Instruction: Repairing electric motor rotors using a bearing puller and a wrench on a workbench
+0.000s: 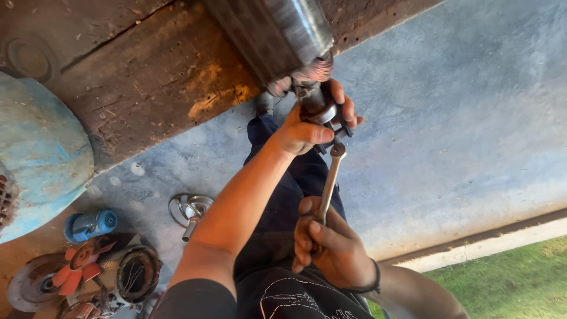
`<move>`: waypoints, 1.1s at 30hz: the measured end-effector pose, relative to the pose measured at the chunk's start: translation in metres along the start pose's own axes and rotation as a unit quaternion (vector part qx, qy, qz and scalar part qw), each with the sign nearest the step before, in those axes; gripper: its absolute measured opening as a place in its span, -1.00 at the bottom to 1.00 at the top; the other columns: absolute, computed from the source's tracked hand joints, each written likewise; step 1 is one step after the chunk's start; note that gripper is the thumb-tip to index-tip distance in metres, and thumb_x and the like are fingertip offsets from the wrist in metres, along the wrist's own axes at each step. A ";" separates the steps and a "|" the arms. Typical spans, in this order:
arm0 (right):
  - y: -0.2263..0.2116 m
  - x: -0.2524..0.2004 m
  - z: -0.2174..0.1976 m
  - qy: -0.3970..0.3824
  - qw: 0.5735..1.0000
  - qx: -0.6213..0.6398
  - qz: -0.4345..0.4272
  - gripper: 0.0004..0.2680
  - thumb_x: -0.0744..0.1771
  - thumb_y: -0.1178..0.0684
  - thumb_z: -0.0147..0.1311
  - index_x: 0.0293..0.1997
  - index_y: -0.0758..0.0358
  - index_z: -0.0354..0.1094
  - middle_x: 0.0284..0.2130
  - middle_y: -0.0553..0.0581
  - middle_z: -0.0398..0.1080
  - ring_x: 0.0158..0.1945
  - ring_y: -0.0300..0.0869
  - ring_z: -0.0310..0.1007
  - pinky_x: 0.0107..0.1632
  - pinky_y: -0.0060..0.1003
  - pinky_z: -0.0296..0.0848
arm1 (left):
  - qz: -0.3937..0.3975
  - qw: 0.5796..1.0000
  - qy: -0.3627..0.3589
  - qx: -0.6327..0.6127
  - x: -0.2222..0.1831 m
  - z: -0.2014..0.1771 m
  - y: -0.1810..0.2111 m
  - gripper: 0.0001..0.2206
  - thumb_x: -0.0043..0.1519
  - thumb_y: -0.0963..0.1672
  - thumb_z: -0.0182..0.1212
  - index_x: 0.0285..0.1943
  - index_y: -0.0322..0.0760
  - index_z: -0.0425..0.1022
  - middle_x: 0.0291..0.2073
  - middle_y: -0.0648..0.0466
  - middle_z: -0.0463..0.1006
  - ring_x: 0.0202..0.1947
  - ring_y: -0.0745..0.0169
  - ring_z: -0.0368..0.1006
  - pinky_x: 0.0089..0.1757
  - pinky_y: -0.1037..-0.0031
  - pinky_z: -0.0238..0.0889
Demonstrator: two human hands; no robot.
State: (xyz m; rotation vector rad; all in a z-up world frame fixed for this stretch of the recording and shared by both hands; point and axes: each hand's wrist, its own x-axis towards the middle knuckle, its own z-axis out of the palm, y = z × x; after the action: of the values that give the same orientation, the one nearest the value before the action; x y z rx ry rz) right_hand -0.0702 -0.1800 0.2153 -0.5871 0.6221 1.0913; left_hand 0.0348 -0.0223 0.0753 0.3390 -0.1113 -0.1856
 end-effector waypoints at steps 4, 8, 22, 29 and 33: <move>-0.014 -0.002 0.005 -0.009 0.999 0.028 0.021 -0.69 0.38 0.10 0.00 0.22 0.33 0.04 -0.47 0.29 0.22 -0.52 0.02 0.36 -0.40 0.00 0.61 | -0.017 0.997 -0.064 -0.038 0.009 -0.013 -0.007 -0.60 0.20 -0.21 0.36 0.15 -0.10 0.29 -0.05 0.06 0.45 0.03 0.16 0.44 0.30 0.17 0.20; -0.021 -0.003 0.005 0.006 0.999 0.015 0.034 -0.69 0.36 0.12 0.03 0.17 0.41 0.04 -0.51 0.32 0.25 -0.54 0.06 0.39 -0.43 0.01 0.60 | -0.020 0.997 -0.073 -0.012 0.013 -0.015 0.000 -0.60 0.18 -0.17 0.40 0.14 -0.13 0.32 -0.07 0.01 0.49 0.02 0.16 0.46 0.28 0.15 0.24; -0.068 -0.001 -0.013 -0.104 0.963 -0.084 -0.236 -0.94 0.43 0.16 -0.07 -0.08 0.30 0.18 -0.62 0.11 0.25 -0.62 -0.11 0.28 -0.55 -0.24 0.42 | -0.076 0.959 0.247 0.115 -0.004 0.030 0.005 -0.48 0.09 -0.15 0.43 0.22 -0.22 0.30 0.11 -0.12 0.53 0.08 -0.08 0.54 0.15 0.10 0.40; -0.044 0.037 -0.140 0.168 0.777 -0.526 -0.301 -0.60 0.45 -0.20 -0.27 -0.23 0.29 0.48 -0.69 0.11 0.39 -0.56 -0.18 0.38 -0.43 -0.31 0.37 | -0.029 0.929 0.278 0.240 -0.014 0.021 -0.014 -0.44 0.05 -0.22 0.55 0.23 -0.36 0.37 -0.03 -0.21 0.61 0.00 0.05 0.58 0.02 0.25 0.48; -0.095 0.040 -0.141 0.197 0.609 -0.684 -0.350 -0.97 0.36 0.15 0.19 -0.20 0.25 0.51 -0.48 0.23 0.43 -0.40 0.20 0.47 -0.36 -0.10 0.44 | -0.007 0.927 0.286 0.244 -0.014 0.020 -0.022 -0.51 0.11 -0.23 0.50 0.20 -0.40 0.39 -0.02 -0.20 0.60 0.03 0.04 0.57 0.06 0.25 0.46</move>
State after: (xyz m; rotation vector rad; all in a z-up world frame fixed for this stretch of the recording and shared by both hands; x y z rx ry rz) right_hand 0.0075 -0.2882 0.1018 -2.2492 -0.2833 0.4529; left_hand 0.0148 -0.0464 0.0857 0.8794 0.4317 -0.0647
